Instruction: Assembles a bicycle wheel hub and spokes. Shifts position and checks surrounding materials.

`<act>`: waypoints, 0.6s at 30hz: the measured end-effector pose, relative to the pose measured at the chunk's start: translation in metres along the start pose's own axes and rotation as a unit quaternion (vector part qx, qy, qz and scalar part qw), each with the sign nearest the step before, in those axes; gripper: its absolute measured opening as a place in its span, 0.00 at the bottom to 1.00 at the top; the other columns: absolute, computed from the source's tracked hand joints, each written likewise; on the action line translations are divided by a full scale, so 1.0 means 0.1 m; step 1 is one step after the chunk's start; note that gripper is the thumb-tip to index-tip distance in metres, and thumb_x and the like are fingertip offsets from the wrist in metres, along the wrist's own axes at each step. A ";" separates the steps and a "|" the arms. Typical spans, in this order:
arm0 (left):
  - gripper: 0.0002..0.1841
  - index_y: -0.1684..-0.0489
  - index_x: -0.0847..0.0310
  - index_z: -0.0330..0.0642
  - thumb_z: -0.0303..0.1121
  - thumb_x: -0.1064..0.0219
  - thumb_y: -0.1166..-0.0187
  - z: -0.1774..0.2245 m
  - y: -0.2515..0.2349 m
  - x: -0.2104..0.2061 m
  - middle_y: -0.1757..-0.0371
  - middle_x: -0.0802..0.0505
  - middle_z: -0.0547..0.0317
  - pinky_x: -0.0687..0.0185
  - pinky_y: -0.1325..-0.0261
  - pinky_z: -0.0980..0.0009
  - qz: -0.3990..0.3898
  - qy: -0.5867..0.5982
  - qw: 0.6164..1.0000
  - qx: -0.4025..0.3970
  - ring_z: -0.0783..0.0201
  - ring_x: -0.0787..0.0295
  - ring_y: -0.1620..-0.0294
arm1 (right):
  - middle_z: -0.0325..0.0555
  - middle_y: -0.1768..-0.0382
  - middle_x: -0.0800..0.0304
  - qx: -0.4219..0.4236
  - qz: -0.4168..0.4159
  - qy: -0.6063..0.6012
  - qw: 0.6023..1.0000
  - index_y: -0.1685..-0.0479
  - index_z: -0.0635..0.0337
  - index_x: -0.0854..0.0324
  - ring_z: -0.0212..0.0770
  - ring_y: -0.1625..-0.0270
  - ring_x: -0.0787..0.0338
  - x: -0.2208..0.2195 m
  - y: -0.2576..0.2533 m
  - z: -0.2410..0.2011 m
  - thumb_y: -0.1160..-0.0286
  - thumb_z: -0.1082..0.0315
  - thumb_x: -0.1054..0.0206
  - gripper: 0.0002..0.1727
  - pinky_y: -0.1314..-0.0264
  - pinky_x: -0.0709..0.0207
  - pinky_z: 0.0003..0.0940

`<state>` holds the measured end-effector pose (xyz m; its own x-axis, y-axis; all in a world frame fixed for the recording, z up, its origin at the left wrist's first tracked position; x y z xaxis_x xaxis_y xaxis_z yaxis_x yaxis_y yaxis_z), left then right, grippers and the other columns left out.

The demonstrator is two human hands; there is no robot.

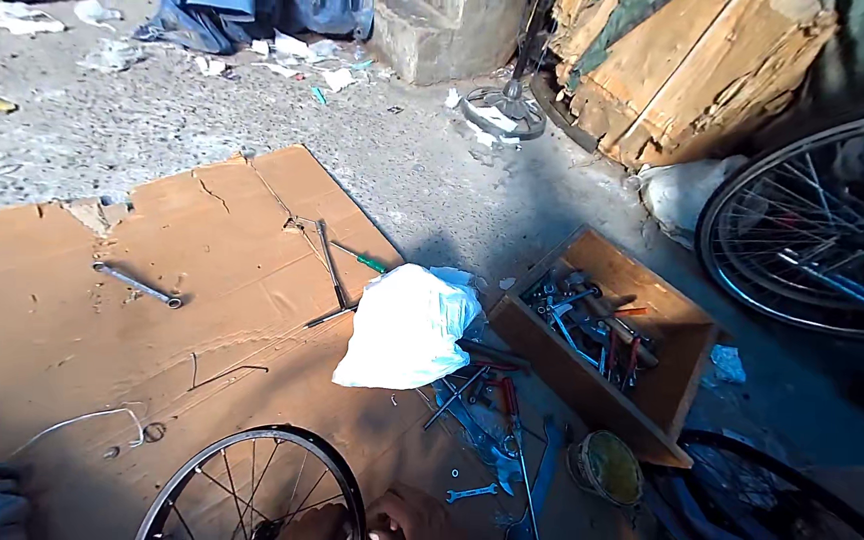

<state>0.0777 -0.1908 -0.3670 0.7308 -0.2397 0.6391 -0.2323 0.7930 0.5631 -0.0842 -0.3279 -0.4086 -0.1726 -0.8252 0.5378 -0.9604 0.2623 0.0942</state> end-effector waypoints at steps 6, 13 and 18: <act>0.20 0.41 0.14 0.36 0.42 0.44 0.13 0.02 0.02 -0.01 0.43 0.07 0.40 0.24 0.29 0.37 0.002 0.014 1.000 0.002 0.39 0.12 0.35 | 0.49 0.41 0.10 -0.233 0.035 0.084 0.968 0.40 0.53 0.12 0.45 0.43 0.08 0.64 0.41 0.46 0.17 0.55 0.38 0.17 0.37 0.13 0.45; 0.22 0.36 0.16 0.39 0.46 0.45 0.13 0.12 0.01 -0.01 0.39 0.08 0.41 0.25 0.28 0.36 0.005 -0.015 1.000 0.025 0.40 0.13 0.32 | 0.58 0.33 0.15 -0.401 0.019 0.198 0.894 0.32 0.56 0.16 0.58 0.35 0.12 1.39 0.80 1.30 0.16 0.55 0.39 0.22 0.32 0.20 0.60; 0.22 0.35 0.15 0.42 0.46 0.47 0.12 0.24 0.12 0.03 0.35 0.10 0.43 0.26 0.27 0.37 0.031 -0.020 0.998 0.049 0.41 0.16 0.28 | 0.65 0.33 0.14 -0.385 0.015 0.214 0.898 0.38 0.66 0.13 0.65 0.31 0.14 1.39 0.61 1.04 0.17 0.57 0.39 0.22 0.30 0.23 0.67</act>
<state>0.0617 -0.1950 -0.3461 0.6875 -0.2164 0.6932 -0.3385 0.7490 0.5695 -0.1895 -0.4790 -0.4154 0.0618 -0.5881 0.8064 -0.4931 0.6845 0.5370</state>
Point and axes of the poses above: each hand's wrist, its own y-axis away from the middle knuckle, its own x-axis out of the back of the hand, z = x × y, the point moved 2 cm from there along -y, towards the middle knuckle
